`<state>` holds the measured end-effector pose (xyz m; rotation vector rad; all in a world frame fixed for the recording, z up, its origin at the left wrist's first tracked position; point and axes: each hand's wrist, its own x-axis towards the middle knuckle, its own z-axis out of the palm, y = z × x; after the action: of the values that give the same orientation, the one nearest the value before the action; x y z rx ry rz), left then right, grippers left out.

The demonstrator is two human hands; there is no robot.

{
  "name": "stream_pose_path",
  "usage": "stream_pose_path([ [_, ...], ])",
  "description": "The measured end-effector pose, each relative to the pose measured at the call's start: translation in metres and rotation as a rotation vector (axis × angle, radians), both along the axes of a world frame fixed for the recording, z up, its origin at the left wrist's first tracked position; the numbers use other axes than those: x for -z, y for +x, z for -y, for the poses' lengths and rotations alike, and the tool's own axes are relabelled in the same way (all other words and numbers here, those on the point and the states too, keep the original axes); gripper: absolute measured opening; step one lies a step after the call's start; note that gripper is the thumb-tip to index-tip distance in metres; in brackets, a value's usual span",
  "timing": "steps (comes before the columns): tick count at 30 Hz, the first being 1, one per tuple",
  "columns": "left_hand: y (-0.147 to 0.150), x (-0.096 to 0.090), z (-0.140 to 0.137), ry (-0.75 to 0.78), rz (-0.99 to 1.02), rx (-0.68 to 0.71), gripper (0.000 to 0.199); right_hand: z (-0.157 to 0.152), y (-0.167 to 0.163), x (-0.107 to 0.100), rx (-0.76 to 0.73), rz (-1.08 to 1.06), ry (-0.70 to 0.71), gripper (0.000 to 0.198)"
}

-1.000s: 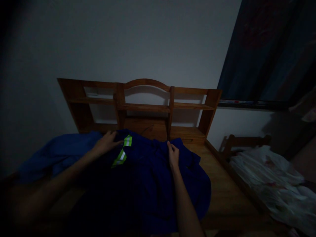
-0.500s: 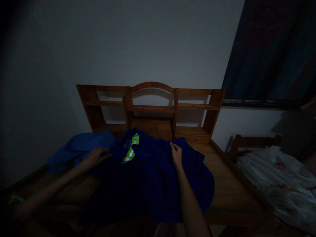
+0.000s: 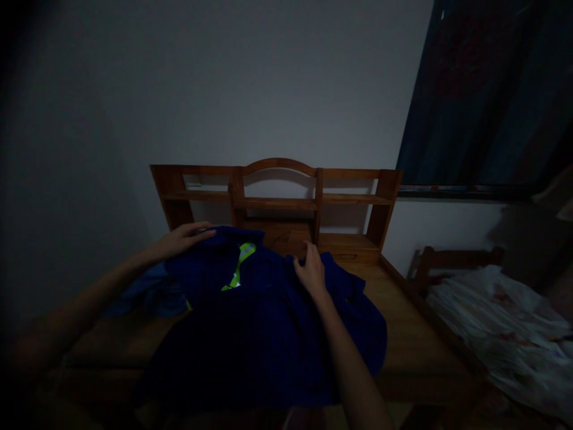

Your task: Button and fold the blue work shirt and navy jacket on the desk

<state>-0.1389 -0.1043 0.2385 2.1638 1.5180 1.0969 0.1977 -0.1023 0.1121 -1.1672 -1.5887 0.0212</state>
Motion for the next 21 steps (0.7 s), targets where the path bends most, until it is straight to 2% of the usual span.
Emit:
stream_pose_path([
  [2,0.012,-0.001,0.011,-0.07,-0.116,0.173,0.039,0.005,-0.016,-0.016,-0.203,0.081,-0.024,0.065],
  [4,0.023,0.002,0.023,-0.067,-0.189,0.27,0.038,0.01,-0.036,-0.029,-0.461,0.158,-0.073,0.088],
  [7,0.037,0.007,0.037,-0.048,-0.192,0.296,0.037,0.019,-0.07,-0.035,-0.783,0.218,-0.17,0.122],
  [9,0.043,0.008,0.044,-0.047,-0.165,0.265,0.037,0.023,-0.092,-0.033,-0.872,0.193,-0.229,0.128],
  [12,0.041,0.01,0.047,-0.092,-0.146,0.241,0.039,0.022,-0.116,-0.024,-0.823,0.078,-0.27,0.109],
  [16,0.014,0.027,0.041,-0.177,-0.26,0.165,0.044,0.006,-0.127,-0.019,-0.567,-0.02,-0.306,0.051],
  [18,-0.006,0.043,0.035,-0.13,-0.394,0.016,0.04,-0.002,-0.125,-0.023,-0.464,-0.063,-0.305,0.039],
  [21,-0.034,0.065,0.026,-0.057,-0.555,-0.235,0.031,-0.01,-0.12,-0.032,-0.373,-0.143,-0.29,0.033],
])
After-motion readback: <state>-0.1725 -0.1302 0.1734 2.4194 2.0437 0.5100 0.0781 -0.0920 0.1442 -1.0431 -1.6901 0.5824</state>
